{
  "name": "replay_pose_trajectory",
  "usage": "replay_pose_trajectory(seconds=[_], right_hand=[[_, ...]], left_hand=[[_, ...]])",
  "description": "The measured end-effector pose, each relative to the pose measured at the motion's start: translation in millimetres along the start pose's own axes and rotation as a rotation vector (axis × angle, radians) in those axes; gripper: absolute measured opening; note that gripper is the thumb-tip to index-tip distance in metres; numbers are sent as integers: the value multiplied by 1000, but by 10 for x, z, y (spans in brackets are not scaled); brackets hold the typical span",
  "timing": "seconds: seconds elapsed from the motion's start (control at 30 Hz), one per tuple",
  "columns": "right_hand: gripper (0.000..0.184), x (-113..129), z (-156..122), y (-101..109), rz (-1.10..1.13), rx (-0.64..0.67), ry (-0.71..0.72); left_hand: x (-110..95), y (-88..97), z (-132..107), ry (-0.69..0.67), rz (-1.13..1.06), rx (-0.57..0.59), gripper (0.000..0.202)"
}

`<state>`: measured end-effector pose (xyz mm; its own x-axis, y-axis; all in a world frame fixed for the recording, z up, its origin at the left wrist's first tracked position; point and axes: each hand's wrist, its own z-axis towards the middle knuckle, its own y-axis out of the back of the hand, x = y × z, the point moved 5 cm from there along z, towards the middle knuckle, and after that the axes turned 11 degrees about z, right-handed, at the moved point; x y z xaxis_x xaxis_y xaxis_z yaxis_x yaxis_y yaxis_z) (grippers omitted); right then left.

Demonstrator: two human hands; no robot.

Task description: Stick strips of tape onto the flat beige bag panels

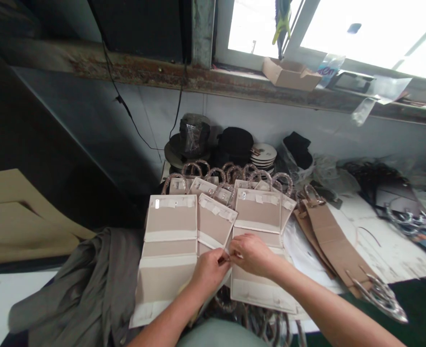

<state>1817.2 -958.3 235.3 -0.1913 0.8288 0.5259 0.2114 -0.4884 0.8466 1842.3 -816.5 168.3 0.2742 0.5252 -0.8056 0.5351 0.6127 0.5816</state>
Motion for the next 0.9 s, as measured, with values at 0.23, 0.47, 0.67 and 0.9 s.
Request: replay_pose_trajectory(seconds=[0.23, 0.47, 0.67, 0.9], right_hand=[[14, -105, 104, -63, -84, -95, -77], [23, -850, 364, 592, 342, -540, -296], [26, -1301, 736, 843, 312, -658, -398], [25, -1344, 822, 759, 35, -638, -478]], left_hand=[[-64, 88, -10, -151, 213, -82, 18], [124, -38, 11, -130, 69, -33, 15], [430, -33, 210, 29, -161, -16, 16], [524, -26, 271, 33, -193, -22, 16]])
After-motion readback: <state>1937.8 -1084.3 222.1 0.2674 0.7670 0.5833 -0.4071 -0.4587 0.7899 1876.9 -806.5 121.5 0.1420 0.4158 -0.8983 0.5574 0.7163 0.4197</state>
